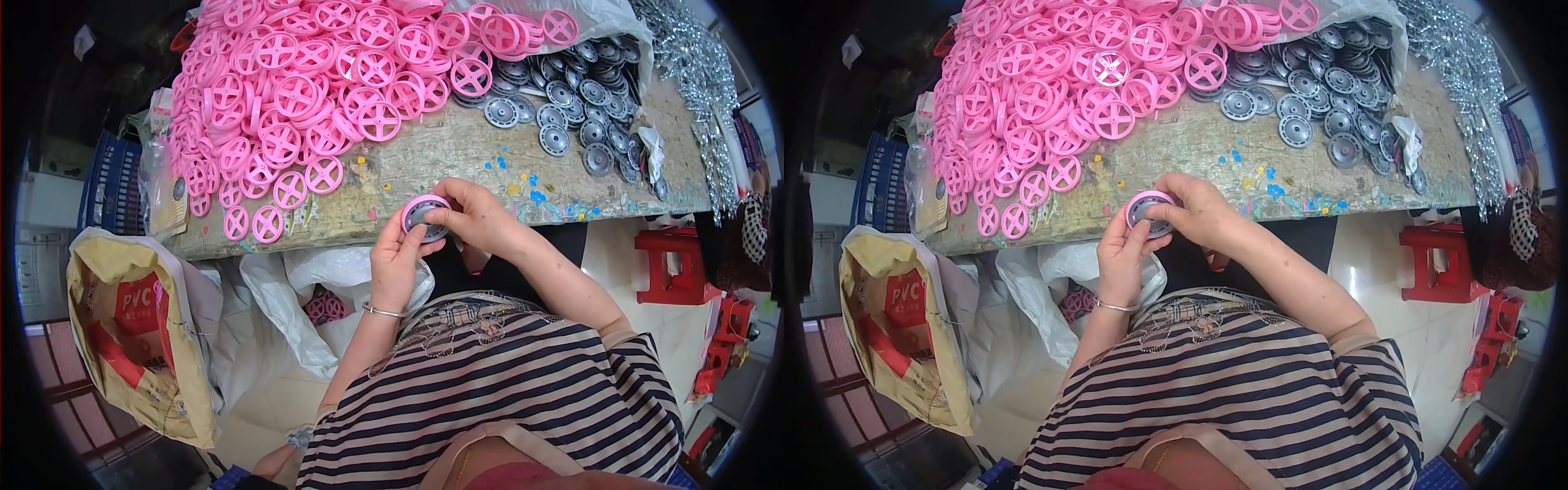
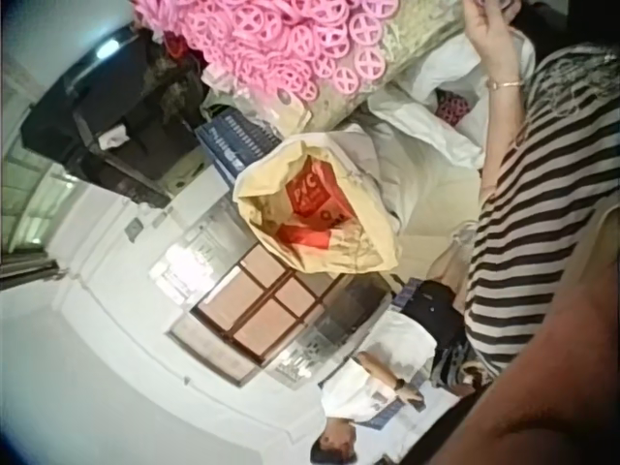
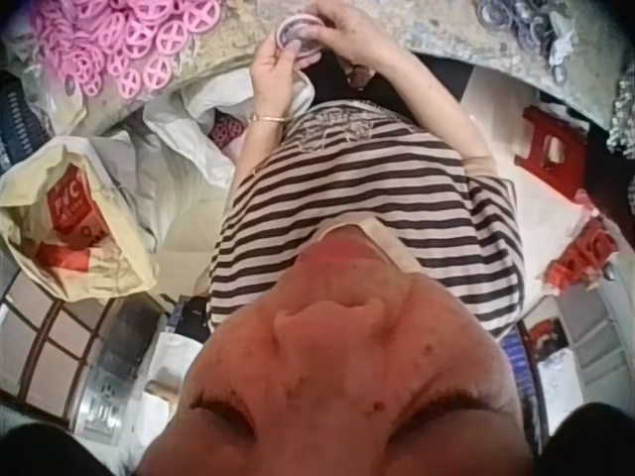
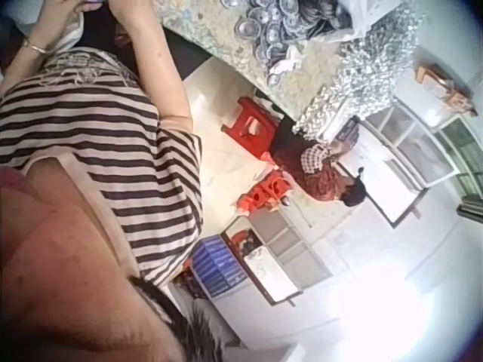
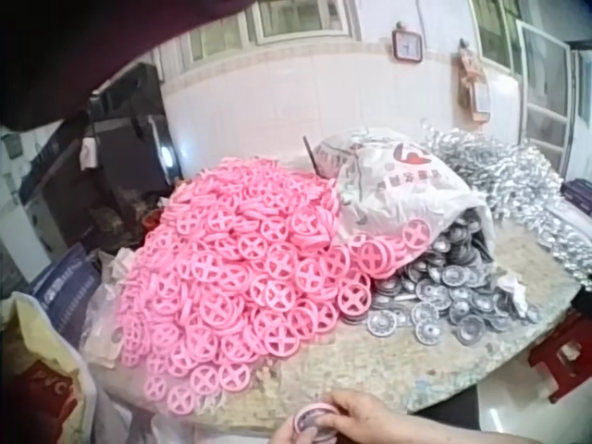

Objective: Sorting and packaging small pink and grey plastic toy parts into plastic bags.

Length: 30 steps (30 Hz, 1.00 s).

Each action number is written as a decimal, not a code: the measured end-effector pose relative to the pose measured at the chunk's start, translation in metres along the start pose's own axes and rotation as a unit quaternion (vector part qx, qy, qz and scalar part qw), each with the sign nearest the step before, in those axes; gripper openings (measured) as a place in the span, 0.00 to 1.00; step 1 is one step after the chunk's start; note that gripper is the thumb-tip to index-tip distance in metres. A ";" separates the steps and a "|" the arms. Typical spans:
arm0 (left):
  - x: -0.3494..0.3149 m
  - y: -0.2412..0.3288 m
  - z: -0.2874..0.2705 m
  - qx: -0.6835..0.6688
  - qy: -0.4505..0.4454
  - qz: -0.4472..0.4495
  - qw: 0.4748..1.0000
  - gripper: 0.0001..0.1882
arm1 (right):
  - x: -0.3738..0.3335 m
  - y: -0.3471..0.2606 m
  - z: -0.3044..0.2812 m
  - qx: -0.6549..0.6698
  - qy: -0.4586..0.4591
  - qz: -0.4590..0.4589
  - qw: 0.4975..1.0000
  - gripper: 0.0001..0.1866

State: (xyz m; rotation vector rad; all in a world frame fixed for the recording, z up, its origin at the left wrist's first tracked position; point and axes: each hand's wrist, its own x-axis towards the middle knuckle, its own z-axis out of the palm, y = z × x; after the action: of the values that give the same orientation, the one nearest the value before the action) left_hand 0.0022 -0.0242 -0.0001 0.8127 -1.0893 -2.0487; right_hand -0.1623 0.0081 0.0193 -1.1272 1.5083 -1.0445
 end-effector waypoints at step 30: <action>0.002 0.013 0.012 0.134 -0.066 0.151 0.977 0.34 | -0.028 -0.016 0.015 0.013 -0.004 -0.071 0.997 0.11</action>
State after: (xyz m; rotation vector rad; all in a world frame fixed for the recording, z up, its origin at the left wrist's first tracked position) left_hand -0.0047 -0.0260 0.0158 0.5997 -1.4885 -1.7436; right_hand -0.1413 0.0308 0.0368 -1.2342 1.4207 -1.1506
